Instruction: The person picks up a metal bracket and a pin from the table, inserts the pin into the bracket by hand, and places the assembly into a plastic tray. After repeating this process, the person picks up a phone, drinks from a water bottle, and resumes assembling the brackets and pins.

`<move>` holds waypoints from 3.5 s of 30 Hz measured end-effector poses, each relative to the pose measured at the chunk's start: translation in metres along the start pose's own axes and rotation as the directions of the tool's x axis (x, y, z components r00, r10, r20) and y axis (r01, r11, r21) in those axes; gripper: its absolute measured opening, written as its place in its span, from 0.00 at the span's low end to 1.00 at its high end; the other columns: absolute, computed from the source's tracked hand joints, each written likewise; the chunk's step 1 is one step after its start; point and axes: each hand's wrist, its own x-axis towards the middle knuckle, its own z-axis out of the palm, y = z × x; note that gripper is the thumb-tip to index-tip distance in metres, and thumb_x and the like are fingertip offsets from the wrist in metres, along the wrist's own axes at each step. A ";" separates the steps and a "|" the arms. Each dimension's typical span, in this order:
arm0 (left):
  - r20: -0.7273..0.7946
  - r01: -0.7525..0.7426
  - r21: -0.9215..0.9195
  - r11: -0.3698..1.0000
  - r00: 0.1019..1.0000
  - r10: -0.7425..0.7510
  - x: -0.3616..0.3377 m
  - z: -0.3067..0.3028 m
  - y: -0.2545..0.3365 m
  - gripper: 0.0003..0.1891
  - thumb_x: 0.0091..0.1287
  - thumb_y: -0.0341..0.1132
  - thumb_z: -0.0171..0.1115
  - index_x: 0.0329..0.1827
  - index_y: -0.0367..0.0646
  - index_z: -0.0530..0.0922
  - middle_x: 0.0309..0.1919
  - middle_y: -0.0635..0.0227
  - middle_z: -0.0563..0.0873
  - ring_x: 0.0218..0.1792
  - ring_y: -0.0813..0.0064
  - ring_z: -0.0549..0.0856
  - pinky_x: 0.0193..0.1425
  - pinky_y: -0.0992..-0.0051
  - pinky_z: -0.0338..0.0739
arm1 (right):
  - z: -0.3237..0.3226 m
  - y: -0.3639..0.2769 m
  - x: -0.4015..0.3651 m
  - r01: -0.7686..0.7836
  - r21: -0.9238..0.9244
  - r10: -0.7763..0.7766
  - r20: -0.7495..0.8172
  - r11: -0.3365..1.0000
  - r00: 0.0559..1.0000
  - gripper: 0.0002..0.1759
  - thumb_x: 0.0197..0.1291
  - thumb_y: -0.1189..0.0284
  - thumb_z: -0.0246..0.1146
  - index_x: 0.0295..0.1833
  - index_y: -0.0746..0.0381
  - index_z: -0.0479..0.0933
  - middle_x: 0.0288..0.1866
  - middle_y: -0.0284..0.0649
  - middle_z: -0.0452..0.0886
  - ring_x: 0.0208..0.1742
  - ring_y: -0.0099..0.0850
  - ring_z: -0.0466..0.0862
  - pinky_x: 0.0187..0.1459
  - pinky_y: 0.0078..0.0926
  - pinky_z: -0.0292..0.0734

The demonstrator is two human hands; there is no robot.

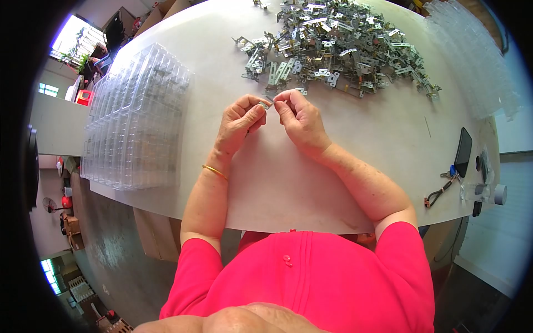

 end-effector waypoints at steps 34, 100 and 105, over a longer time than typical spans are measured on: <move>0.230 0.237 -0.324 0.916 0.959 -0.166 0.002 -0.008 0.000 0.19 0.82 0.48 0.53 0.50 0.39 0.79 0.31 0.62 0.86 0.22 0.80 0.79 0.25 0.80 0.71 | -0.019 -0.004 0.016 0.672 -0.258 -0.643 0.197 0.694 0.740 0.08 0.68 0.84 0.66 0.49 0.64 0.77 0.45 0.40 0.85 0.45 0.33 0.86 0.47 0.30 0.83; 0.000 0.090 -0.178 0.980 0.996 -0.091 -0.002 0.007 0.002 0.12 0.82 0.41 0.58 0.41 0.43 0.79 0.26 0.74 0.80 0.21 0.86 0.71 0.23 0.84 0.62 | -0.008 -0.018 0.009 0.244 0.122 -0.226 -0.149 0.962 0.963 0.04 0.74 0.72 0.67 0.48 0.60 0.82 0.32 0.25 0.77 0.32 0.15 0.73 0.34 0.16 0.71; 0.010 0.080 -0.362 0.929 0.997 -0.082 0.001 0.000 -0.002 0.13 0.83 0.40 0.54 0.42 0.42 0.79 0.25 0.70 0.81 0.17 0.84 0.69 0.23 0.81 0.62 | -0.004 -0.014 0.005 0.091 0.082 -0.086 -0.071 0.992 0.994 0.06 0.76 0.70 0.65 0.47 0.61 0.82 0.28 0.22 0.74 0.29 0.12 0.70 0.30 0.15 0.68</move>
